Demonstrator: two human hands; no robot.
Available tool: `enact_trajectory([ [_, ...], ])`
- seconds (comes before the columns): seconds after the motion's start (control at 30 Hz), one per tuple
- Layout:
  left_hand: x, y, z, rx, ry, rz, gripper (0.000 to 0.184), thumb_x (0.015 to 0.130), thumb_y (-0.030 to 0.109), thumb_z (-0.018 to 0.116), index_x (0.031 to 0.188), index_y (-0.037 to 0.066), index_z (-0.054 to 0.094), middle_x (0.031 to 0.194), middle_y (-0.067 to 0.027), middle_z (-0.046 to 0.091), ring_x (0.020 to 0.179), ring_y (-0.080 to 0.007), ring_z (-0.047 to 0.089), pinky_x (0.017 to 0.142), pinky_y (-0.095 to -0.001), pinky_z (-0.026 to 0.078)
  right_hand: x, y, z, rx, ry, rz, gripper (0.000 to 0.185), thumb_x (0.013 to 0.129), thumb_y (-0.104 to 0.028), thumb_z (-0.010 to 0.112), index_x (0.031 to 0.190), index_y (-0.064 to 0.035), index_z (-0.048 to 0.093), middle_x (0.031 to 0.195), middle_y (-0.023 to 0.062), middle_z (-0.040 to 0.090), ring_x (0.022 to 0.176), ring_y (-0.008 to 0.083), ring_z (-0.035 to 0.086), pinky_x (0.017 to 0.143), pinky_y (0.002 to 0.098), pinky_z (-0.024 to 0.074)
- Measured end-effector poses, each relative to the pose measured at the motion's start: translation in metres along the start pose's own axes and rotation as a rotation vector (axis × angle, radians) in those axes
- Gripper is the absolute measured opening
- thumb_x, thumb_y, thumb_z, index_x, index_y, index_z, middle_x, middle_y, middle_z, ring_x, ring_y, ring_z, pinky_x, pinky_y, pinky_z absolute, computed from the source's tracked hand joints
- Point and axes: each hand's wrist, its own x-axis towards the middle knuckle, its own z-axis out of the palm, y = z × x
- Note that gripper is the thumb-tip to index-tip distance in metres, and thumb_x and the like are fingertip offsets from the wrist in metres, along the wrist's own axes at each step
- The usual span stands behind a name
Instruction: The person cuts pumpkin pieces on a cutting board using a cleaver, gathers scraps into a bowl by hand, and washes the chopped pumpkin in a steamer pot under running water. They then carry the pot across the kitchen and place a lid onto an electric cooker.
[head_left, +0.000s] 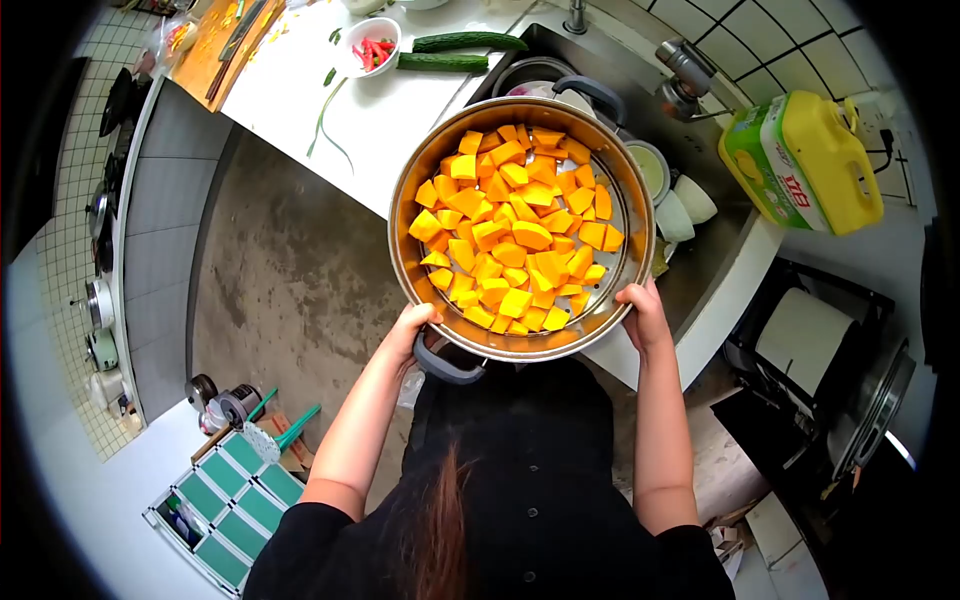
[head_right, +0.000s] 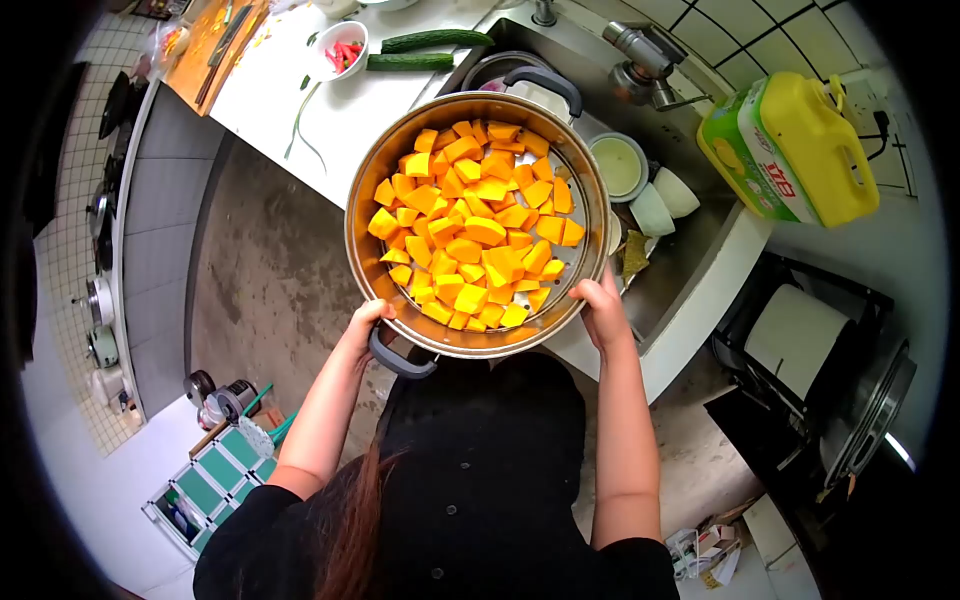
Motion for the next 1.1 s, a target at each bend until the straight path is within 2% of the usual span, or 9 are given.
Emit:
enact_trajectory([
  [0.1, 0.0, 0.009, 0.027, 0.069, -0.001, 0.0, 0.033, 0.068, 0.012, 0.052, 0.097, -0.005, 0.052, 0.086, -0.0097, 0.059, 0.074, -0.018, 0.06, 0.073, -0.0274, 0.051, -0.002, -0.008, -0.001, 0.012, 0.056, 0.017, 0.069, 0.063, -0.003, 0.047, 0.132, -0.004, 0.035, 0.111, 0.0092, 0.052, 0.098, 0.0206, 0.051, 0.085, 0.0312, 0.0437],
  [0.27, 0.006, 0.015, 0.066, 0.279, 0.076, 0.017, 0.022, 0.068, 0.017, 0.054, 0.081, 0.0, 0.058, 0.068, -0.0007, 0.056, 0.057, -0.0104, 0.048, 0.051, -0.0207, 0.037, 0.001, 0.004, -0.033, 0.116, 0.087, -0.027, 0.071, 0.063, -0.002, 0.045, 0.133, -0.0041, 0.033, 0.115, 0.0112, 0.051, 0.099, 0.0235, 0.052, 0.085, 0.0341, 0.0452],
  [0.37, 0.014, 0.016, 0.07, 0.444, 0.039, 0.11, 0.024, 0.072, 0.019, 0.052, 0.082, -0.002, 0.057, 0.067, -0.005, 0.059, 0.055, -0.0127, 0.054, 0.051, -0.0225, 0.043, 0.003, 0.011, -0.043, 0.168, 0.07, -0.034, 0.072, 0.063, -0.001, 0.044, 0.134, -0.004, 0.032, 0.119, 0.0117, 0.049, 0.104, 0.025, 0.051, 0.088, 0.034, 0.0437],
  [0.47, 0.016, 0.019, 0.066, 0.446, 0.017, -0.146, 0.027, 0.079, 0.021, 0.05, 0.084, -0.004, 0.059, 0.069, -0.0091, 0.063, 0.057, -0.0148, 0.06, 0.054, -0.0262, 0.048, 0.009, 0.019, -0.047, 0.124, 0.07, -0.085, 0.072, 0.064, 0.0, 0.045, 0.134, -0.0034, 0.031, 0.12, 0.0113, 0.049, 0.107, 0.0244, 0.049, 0.092, 0.033, 0.0414],
  [0.6, 0.014, 0.003, 0.094, 0.899, 0.267, 0.124, 0.027, 0.085, 0.021, 0.05, 0.08, -0.005, 0.058, 0.055, -0.0079, 0.059, 0.048, -0.0167, 0.059, 0.048, -0.0288, 0.047, 0.018, 0.022, -0.053, 0.188, 0.063, -0.046, 0.071, 0.064, -0.001, 0.045, 0.133, -0.0036, 0.032, 0.119, 0.0113, 0.049, 0.105, 0.0235, 0.05, 0.09, 0.0327, 0.042],
  [0.73, 0.028, -0.013, 0.092, 0.931, 0.466, 0.336, 0.031, 0.084, 0.024, 0.052, 0.068, -0.003, 0.054, 0.053, -0.0102, 0.058, 0.051, -0.0227, 0.06, 0.054, -0.0352, 0.048, 0.025, 0.021, -0.064, 0.114, 0.085, 0.035, 0.068, 0.064, -0.001, 0.047, 0.131, -0.0028, 0.034, 0.115, 0.0112, 0.051, 0.102, 0.0233, 0.051, 0.089, 0.0324, 0.0425],
  [0.83, 0.04, -0.013, 0.09, 1.077, 0.479, 0.416, 0.029, 0.084, 0.022, 0.051, 0.073, -0.004, 0.057, 0.056, -0.0103, 0.058, 0.048, -0.0172, 0.058, 0.05, -0.0323, 0.046, 0.033, 0.017, -0.077, -0.005, 0.059, 0.05, 0.067, 0.064, -0.001, 0.049, 0.129, -0.0015, 0.035, 0.114, 0.0112, 0.052, 0.101, 0.0226, 0.052, 0.089, 0.0319, 0.0428],
  [0.97, 0.046, 0.001, 0.1, 1.216, 0.549, 0.491, 0.033, 0.079, 0.027, 0.052, 0.072, -0.006, 0.057, 0.068, -0.0234, 0.059, 0.069, -0.0393, 0.059, 0.063, -0.0441, 0.046, 0.034, 0.009, -0.075, -0.079, 0.058, 0.073, 0.063, 0.069, -0.003, 0.053, 0.129, -0.0001, 0.036, 0.114, 0.0113, 0.053, 0.101, 0.0216, 0.052, 0.088, 0.031, 0.0431],
  [1.1, 0.059, 0.001, 0.095, 1.211, 0.553, 0.549, 0.036, 0.077, 0.029, 0.052, 0.073, -0.006, 0.055, 0.065, -0.0239, 0.055, 0.065, -0.0382, 0.058, 0.059, -0.0421, 0.044, 0.036, -0.017, -0.076, -0.478, 0.09, 0.187, 0.061, 0.075, -0.013, 0.061, 0.13, -0.0036, 0.037, 0.115, 0.0107, 0.052, 0.099, 0.0184, 0.053, 0.083, 0.0287, 0.0453],
])
